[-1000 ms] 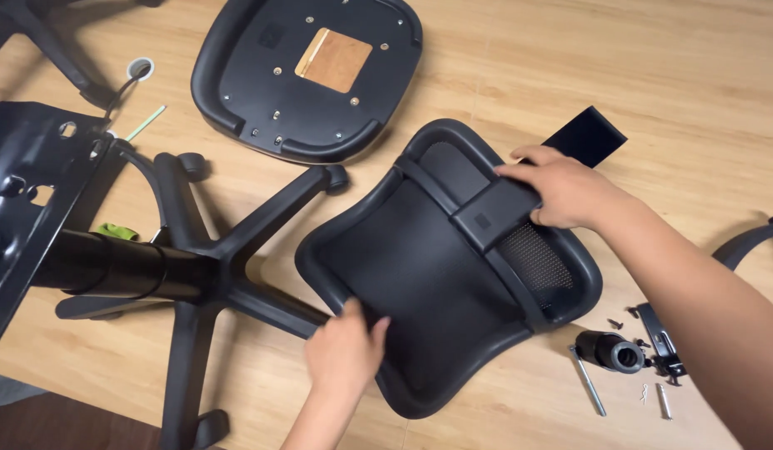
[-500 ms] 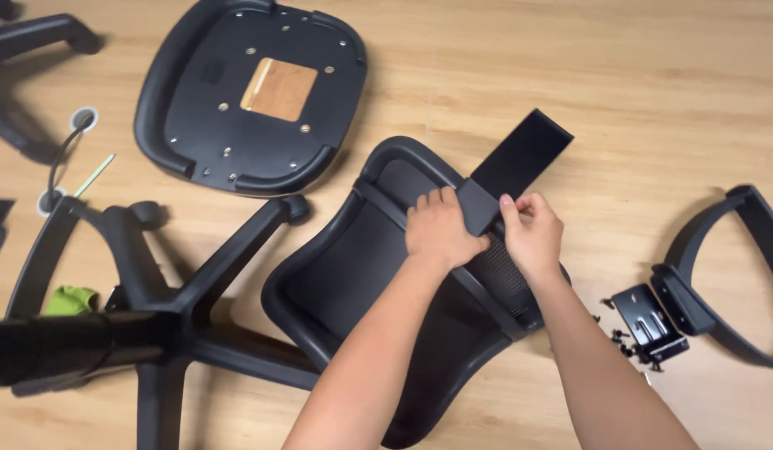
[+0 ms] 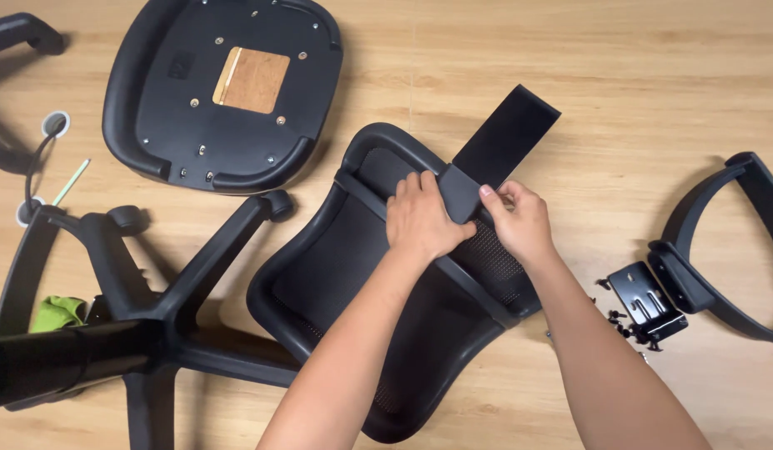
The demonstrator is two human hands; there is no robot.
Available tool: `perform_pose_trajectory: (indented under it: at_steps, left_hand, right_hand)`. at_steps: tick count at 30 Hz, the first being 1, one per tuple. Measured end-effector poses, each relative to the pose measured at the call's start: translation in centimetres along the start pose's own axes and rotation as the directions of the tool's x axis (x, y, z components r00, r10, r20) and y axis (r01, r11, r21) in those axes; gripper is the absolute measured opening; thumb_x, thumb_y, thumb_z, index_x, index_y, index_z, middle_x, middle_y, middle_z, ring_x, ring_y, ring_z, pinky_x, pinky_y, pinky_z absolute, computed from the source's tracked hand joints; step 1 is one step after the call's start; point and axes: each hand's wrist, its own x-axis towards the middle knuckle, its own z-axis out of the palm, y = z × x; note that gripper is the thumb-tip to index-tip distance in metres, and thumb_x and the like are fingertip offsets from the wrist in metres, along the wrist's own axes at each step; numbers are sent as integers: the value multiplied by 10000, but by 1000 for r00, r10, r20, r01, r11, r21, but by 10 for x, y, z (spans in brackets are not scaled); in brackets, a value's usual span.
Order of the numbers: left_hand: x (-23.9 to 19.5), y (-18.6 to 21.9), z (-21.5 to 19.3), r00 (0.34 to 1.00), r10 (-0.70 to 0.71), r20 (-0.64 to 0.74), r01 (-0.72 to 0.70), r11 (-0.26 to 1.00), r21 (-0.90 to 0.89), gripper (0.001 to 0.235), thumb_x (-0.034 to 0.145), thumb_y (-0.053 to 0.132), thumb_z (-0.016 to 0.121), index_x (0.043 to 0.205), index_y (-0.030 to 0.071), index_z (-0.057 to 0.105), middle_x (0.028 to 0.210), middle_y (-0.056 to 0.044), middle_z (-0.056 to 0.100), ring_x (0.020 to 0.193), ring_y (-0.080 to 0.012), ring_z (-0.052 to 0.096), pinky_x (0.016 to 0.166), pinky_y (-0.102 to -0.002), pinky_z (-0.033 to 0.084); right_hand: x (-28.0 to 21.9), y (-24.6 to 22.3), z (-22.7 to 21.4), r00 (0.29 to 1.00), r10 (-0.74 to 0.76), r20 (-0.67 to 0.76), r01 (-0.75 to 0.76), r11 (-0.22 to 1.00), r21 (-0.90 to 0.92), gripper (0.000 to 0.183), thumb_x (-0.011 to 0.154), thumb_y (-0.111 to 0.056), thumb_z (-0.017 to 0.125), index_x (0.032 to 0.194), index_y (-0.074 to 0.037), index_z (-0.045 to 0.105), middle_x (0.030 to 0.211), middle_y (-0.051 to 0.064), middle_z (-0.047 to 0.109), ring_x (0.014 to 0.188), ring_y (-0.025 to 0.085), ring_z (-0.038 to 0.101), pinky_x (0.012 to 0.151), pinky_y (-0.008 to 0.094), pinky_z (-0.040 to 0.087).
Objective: Disassembling an office chair on a large wooden table.
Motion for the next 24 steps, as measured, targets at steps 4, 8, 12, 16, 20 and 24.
perform_pose_trajectory:
  at_steps: [4,8,12,16,20,24]
  left_hand:
    - [24,-7,-10,998,28,61,-21,994,-111,968,569,649,864,1171,-66,613,1171,-224,630,1152,-374,582,922,-452,500]
    - [42,-18,4,963,-169,210,216,949,-231,658,921,620,475,1133,61,752,1161,-231,706,1157,-371,657,1011,-457,499]
    - [47,-25,12,963,-210,168,236,960,-151,510,1016,428,377,1138,104,751,1167,-185,721,1158,-359,650,1022,-480,474]
    - [41,-31,21,991,-118,67,130,966,-224,485,1012,397,388,1131,82,737,1195,-166,710,1162,-367,631,1005,-481,473]
    - [34,-30,21,996,-73,-53,54,955,-293,423,1012,345,441,1069,39,727,1166,-165,709,1120,-366,646,964,-484,492]
    - [25,-38,23,979,-23,-204,-53,931,-361,391,1002,316,474,1025,12,719,1078,-175,719,1030,-389,665,900,-482,508]
  right_hand:
    - [-2,7,0,998,-57,-15,57,998,7,350,959,-318,724,877,20,694,785,113,736,730,157,687,696,317,538]
    - [-20,16,8,954,-201,-223,223,972,78,298,1010,-278,688,933,8,716,865,116,741,791,168,704,751,299,553]
    - [-61,-34,12,917,-77,-392,47,995,-86,304,1016,-267,673,941,18,747,732,156,704,640,221,661,643,347,511]
    - [-57,-63,18,933,358,34,-355,933,-63,428,1032,-418,650,953,-2,714,702,133,725,560,219,701,566,308,542]
    - [-58,-38,39,952,296,72,-303,896,325,357,876,-355,772,889,-1,730,738,61,737,612,115,682,500,270,522]
    - [-71,-36,52,964,182,-193,-117,945,305,419,863,-304,842,873,78,671,727,64,726,618,123,679,568,249,546]
